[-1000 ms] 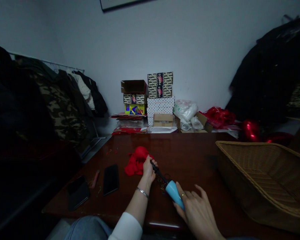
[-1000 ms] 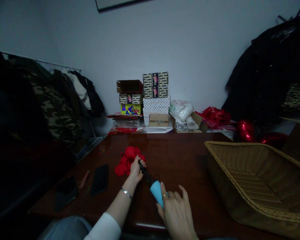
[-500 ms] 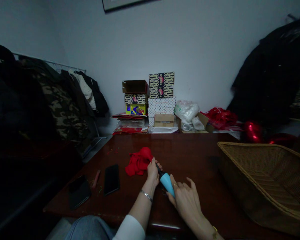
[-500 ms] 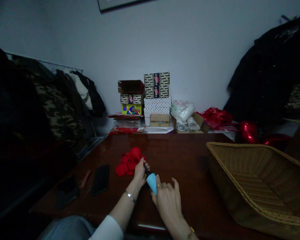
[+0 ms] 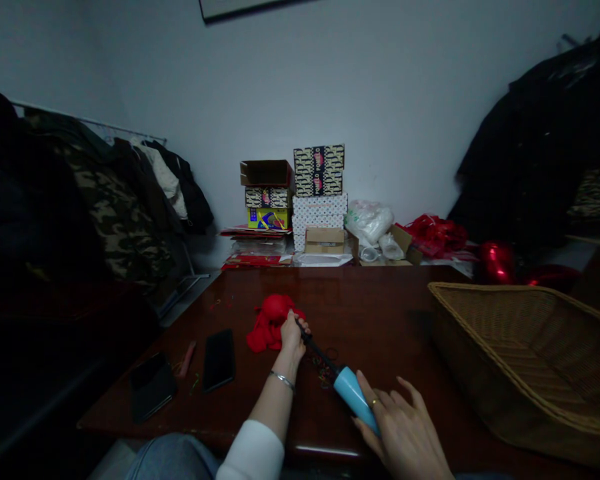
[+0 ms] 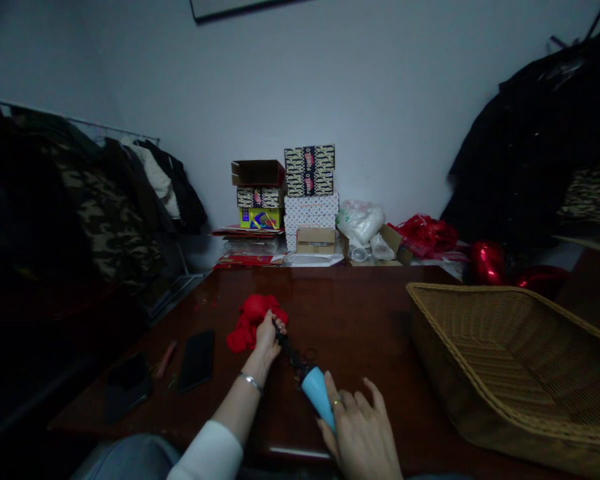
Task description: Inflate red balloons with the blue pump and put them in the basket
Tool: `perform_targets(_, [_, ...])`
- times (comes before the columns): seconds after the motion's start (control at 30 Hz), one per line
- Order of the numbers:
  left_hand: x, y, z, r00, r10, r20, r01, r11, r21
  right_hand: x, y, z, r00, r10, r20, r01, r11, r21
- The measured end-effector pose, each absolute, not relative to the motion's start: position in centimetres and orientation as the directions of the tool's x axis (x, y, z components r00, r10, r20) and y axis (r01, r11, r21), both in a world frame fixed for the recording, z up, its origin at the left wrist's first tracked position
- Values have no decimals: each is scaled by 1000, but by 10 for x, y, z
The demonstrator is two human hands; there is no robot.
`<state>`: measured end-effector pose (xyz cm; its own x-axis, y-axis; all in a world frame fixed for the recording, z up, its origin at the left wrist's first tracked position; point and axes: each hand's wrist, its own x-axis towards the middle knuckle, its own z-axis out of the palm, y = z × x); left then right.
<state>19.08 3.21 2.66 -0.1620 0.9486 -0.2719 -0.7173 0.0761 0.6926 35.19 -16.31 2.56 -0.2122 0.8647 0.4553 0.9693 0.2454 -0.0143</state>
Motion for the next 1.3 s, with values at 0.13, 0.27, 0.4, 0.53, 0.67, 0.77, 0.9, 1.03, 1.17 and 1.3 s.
perform_targets(0.13, [191,32,28,-128,951,-281,-740,97,666,360,-169,22,-242,827,508,958,287,-11])
perform_targets(0.27, [197,27,29,-113,966,-232,-741,73,667,361,-168,23,-212,856,472,965,260,-38])
perform_targets(0.4, [201,22,29,-128,963,-239,-729,72,680,353,-161,31,-175,898,403,976,213,-50])
perform_targets(0.53, [210,15,25,-131,956,-263,-718,91,690,339,-148,44,-161,931,328,984,178,-22])
perform_targets(0.67, [220,9,20,-91,956,-277,-699,137,702,327,-132,51,-148,944,296,987,159,-14])
perform_targets(0.77, [222,8,17,-71,959,-274,-685,153,712,322,-124,48,-131,950,284,989,144,-25])
perform_targets(0.9, [218,11,15,-90,957,-276,-669,147,729,321,-122,42,-114,950,291,988,139,-65])
perform_targets(1.03, [214,15,15,-102,953,-285,-690,138,710,323,-128,44,-128,944,306,984,160,-82])
perform_targets(1.17, [212,20,20,-112,953,-280,-722,116,683,329,-137,53,-141,936,324,983,170,-63])
perform_targets(1.3, [200,32,30,-136,949,-284,-736,96,671,337,-146,59,-162,932,325,981,188,-49])
